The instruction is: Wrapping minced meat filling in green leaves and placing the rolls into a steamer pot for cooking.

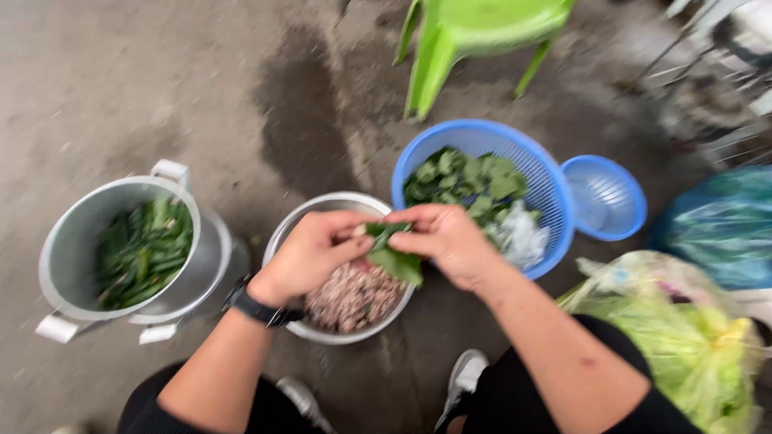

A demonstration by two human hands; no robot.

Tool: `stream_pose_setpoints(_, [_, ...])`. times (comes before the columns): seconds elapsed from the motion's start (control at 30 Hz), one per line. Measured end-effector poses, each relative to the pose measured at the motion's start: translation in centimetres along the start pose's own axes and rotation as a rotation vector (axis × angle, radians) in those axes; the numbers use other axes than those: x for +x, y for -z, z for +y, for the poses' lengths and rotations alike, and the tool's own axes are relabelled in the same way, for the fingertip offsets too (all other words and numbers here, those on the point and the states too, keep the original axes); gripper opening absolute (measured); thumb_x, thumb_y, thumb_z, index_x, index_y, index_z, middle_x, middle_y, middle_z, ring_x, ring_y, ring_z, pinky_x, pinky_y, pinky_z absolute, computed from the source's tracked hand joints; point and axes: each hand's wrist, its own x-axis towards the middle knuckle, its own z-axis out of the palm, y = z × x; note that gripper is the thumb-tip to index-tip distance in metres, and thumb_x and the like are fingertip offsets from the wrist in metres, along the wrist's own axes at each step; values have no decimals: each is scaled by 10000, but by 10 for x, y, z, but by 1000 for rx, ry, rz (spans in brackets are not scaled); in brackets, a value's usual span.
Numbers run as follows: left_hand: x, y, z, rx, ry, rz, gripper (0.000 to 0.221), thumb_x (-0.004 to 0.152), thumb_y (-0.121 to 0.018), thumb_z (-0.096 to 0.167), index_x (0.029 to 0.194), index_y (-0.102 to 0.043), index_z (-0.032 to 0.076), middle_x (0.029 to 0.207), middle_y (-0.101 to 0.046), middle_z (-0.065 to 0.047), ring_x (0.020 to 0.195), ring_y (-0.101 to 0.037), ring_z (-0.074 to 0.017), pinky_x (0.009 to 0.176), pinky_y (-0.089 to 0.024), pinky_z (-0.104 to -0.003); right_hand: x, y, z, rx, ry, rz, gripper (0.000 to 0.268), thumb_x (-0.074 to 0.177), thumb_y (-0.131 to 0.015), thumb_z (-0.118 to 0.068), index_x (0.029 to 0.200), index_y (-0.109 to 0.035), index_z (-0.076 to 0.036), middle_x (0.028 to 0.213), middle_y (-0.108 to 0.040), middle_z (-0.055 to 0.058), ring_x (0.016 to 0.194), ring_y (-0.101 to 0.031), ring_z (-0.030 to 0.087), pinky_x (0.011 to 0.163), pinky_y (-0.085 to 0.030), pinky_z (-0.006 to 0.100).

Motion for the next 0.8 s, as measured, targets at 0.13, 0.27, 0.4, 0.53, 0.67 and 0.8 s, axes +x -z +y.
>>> stream_pose_setpoints(0.13, [0, -2, 1, -407, -17, -93, 395, 961, -661, 38, 1343, -624, -55, 1006, -777, -224, 810, -766, -219, 711, -673, -317, 0, 11, 2, 33, -4, 18, 415, 774, -824, 62, 1181, -750, 23, 718, -730, 57, 651, -727, 117, 581, -603, 239])
stream_pose_setpoints(0.27, [-11, 5, 16, -519, -30, -209, 388, 1023, -600, 129, 1371, -602, -45, 979, -777, -189, 848, -775, -234, 757, -674, -335, -6, 12, 1, 107, -24, 5, 388, 796, -796, 80, 1178, -743, 36, 670, -709, 49, 622, -706, 100, 564, -595, 220])
stream_pose_setpoints(0.4, [-13, 3, 8, -539, -31, -209, 371, 1022, -605, 108, 1350, -613, -65, 990, -772, -202, 849, -778, -257, 755, -678, -344, -8, 11, 4, 108, -20, -13, 374, 797, -790, 94, 1164, -746, 41, 659, -708, 55, 612, -702, 100, 556, -590, 218])
stream_pose_setpoints(0.53, [-11, 1, -3, -536, -8, -158, 338, 987, -655, 71, 1284, -648, -91, 960, -771, -248, 796, -781, -294, 682, -683, -350, -13, 4, 2, 82, -34, -17, 383, 783, -812, 90, 1158, -750, 43, 702, -731, 70, 653, -720, 129, 577, -577, 209])
stream_pose_setpoints(0.67, [-7, -1, -19, -536, 26, -104, 308, 972, -675, 55, 1232, -667, -111, 908, -769, -259, 737, -778, -292, 630, -683, -345, -12, 3, 5, 51, -25, -24, 377, 777, -823, 82, 1144, -750, 39, 741, -747, 69, 678, -727, 133, 574, -574, 215])
stream_pose_setpoints(0.8, [-5, -3, -26, -526, 41, -65, 296, 962, -698, 47, 1209, -677, -114, 888, -766, -268, 709, -778, -294, 598, -680, -347, -12, -2, 4, 33, -12, -29, 374, 777, -826, 82, 1141, -753, 33, 766, -752, 60, 692, -737, 131, 583, -582, 212])
